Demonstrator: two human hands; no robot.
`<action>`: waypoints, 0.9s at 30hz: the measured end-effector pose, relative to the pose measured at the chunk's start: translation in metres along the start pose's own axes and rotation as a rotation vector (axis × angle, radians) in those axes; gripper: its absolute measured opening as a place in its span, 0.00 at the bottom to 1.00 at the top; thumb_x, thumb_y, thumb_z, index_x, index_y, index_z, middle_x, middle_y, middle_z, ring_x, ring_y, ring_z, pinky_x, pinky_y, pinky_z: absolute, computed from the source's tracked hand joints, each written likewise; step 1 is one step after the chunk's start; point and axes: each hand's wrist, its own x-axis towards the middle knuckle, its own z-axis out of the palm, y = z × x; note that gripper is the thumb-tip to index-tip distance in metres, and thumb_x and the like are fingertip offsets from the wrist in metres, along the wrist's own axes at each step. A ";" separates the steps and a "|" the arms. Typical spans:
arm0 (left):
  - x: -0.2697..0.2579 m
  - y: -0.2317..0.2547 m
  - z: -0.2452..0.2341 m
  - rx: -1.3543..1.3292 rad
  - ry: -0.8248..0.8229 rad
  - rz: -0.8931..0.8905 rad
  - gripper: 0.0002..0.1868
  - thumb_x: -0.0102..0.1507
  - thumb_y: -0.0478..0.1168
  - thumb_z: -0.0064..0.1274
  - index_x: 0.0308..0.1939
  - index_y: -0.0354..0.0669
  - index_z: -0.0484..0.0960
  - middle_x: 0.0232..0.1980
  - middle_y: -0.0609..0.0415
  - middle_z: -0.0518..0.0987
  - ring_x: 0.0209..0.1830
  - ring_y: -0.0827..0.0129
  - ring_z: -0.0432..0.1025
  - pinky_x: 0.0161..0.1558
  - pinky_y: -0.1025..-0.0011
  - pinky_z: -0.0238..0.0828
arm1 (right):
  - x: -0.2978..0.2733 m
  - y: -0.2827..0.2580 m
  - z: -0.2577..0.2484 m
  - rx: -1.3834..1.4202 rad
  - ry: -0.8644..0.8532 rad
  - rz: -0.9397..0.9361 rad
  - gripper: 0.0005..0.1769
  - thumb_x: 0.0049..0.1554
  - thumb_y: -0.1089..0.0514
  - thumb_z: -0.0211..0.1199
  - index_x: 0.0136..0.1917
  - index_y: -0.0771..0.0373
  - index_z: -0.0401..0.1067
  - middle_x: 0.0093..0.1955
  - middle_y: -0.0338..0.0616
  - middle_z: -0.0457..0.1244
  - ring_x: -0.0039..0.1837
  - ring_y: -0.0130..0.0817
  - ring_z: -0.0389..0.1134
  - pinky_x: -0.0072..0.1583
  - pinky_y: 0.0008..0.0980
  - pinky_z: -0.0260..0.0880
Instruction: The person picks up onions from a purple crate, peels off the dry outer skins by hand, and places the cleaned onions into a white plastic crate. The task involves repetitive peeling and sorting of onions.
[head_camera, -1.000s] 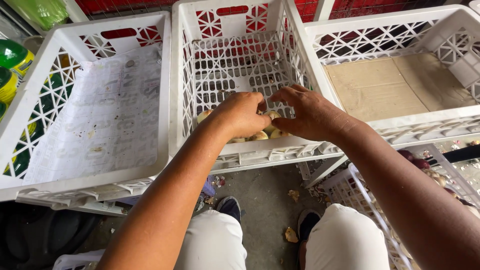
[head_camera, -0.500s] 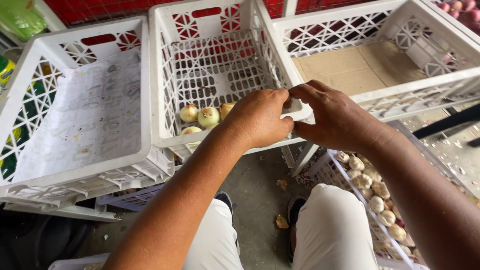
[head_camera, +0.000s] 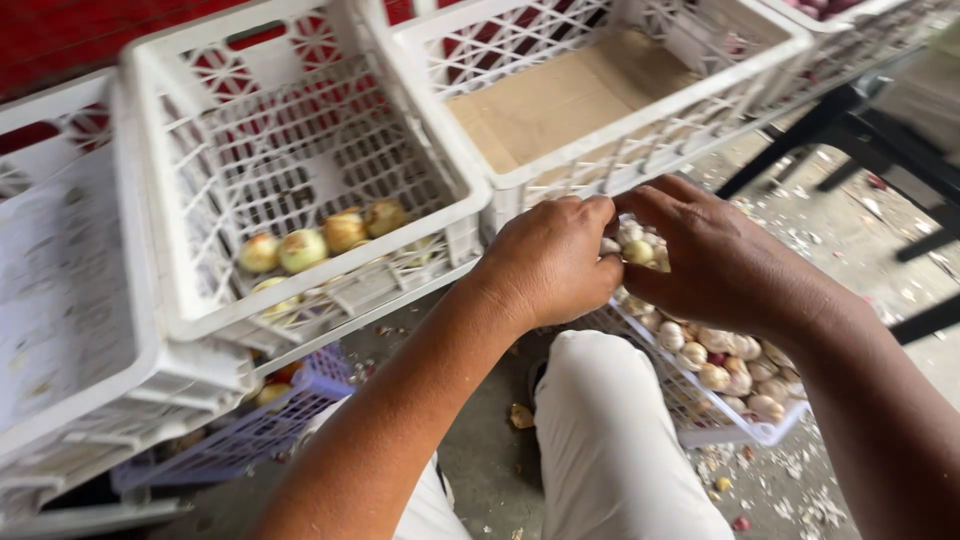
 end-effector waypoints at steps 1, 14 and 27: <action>0.006 0.007 0.006 -0.004 -0.016 0.022 0.19 0.55 0.44 0.54 0.48 0.38 0.80 0.49 0.41 0.82 0.52 0.50 0.77 0.56 0.55 0.72 | -0.008 0.003 -0.003 -0.006 0.004 0.027 0.27 0.47 0.55 0.71 0.59 0.63 0.70 0.56 0.51 0.65 0.61 0.50 0.68 0.60 0.44 0.71; 0.056 0.055 0.079 -0.005 -0.162 0.176 0.21 0.56 0.45 0.53 0.50 0.38 0.79 0.52 0.38 0.81 0.55 0.49 0.76 0.59 0.54 0.70 | -0.088 0.052 -0.006 0.080 0.009 0.407 0.30 0.47 0.55 0.69 0.63 0.60 0.69 0.62 0.50 0.65 0.61 0.52 0.68 0.59 0.46 0.69; 0.122 0.091 0.146 -0.153 -0.253 0.403 0.20 0.57 0.44 0.53 0.51 0.39 0.81 0.51 0.40 0.82 0.54 0.50 0.78 0.59 0.57 0.72 | -0.147 0.110 -0.011 0.029 0.104 0.550 0.26 0.51 0.56 0.68 0.62 0.61 0.70 0.62 0.52 0.65 0.63 0.53 0.66 0.61 0.46 0.68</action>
